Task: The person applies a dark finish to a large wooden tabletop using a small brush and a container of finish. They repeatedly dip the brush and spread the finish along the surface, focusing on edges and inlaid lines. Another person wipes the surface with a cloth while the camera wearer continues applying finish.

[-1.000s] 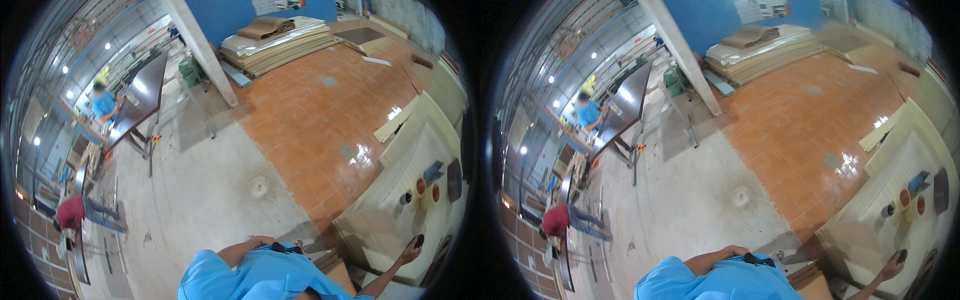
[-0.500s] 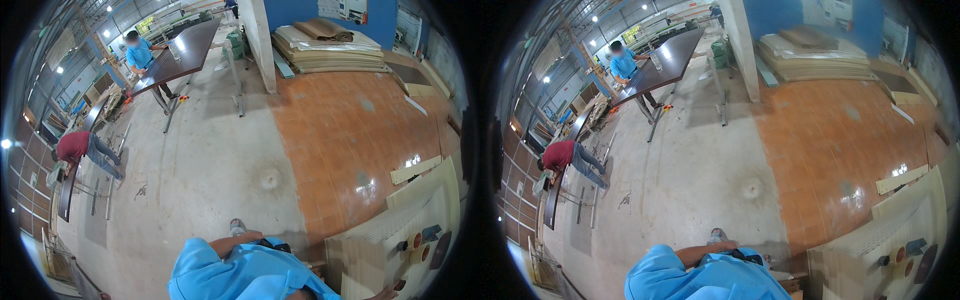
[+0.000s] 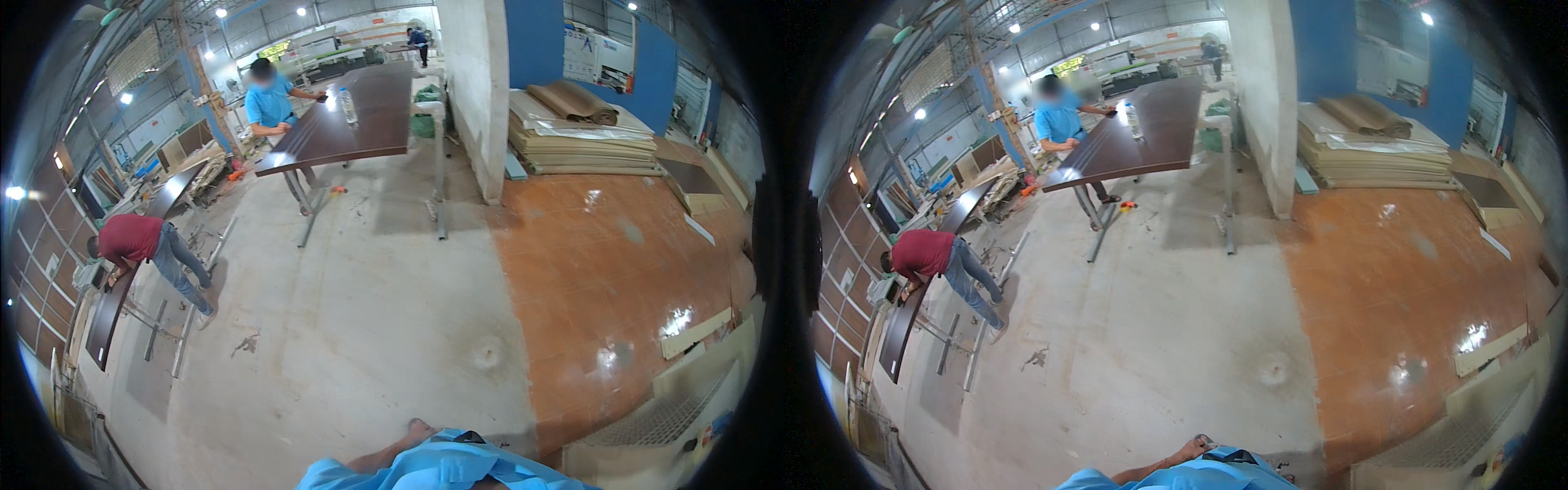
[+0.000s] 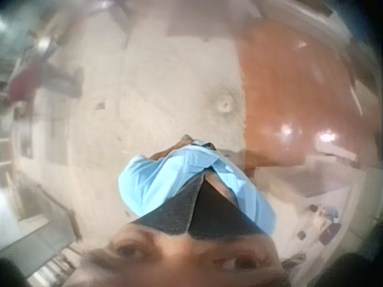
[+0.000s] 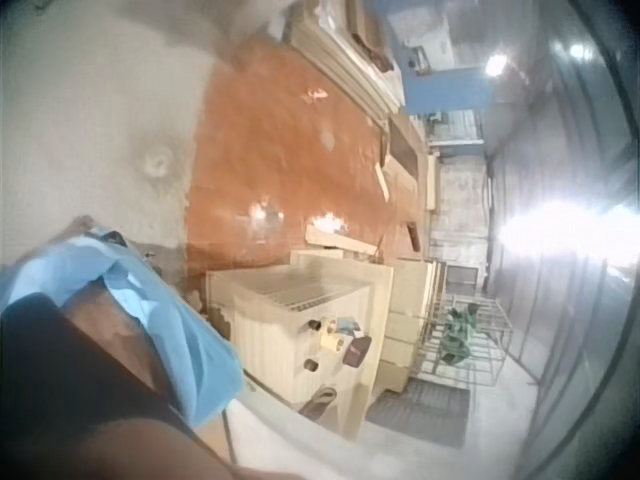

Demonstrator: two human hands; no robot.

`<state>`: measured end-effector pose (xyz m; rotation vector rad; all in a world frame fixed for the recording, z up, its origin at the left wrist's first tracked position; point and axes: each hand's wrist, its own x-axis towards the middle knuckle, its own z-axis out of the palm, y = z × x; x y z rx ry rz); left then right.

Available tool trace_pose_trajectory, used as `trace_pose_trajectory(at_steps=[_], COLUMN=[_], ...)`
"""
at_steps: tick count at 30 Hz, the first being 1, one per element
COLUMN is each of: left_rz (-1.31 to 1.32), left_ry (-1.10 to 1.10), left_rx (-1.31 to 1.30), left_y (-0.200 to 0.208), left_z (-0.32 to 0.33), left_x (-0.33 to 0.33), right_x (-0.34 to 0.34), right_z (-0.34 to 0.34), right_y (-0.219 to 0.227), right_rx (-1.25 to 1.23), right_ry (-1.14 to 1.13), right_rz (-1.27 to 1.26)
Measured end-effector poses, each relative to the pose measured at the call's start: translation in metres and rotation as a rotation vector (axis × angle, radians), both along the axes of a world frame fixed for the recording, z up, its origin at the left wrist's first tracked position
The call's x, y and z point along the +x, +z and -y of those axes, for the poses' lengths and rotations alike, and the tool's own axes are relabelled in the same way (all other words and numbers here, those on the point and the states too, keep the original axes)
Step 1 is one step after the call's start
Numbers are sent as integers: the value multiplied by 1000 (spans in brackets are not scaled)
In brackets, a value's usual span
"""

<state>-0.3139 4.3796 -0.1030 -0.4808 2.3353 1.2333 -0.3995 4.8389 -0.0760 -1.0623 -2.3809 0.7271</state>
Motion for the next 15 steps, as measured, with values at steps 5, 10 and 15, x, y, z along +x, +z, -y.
trace_pose_trajectory(at_steps=[5,10,15], left_rz=[158,118,135], left_ry=[783,883,1394], left_rx=[312,217,328], left_y=[19,22,2], left_z=[114,207,326], left_x=[33,54,66], right_x=[-77,-187,-243], right_z=[195,342,496], right_y=[-14,12,-7], right_rx=[-300,-698,-680], right_ry=[418,810,859], right_rz=[172,342,667])
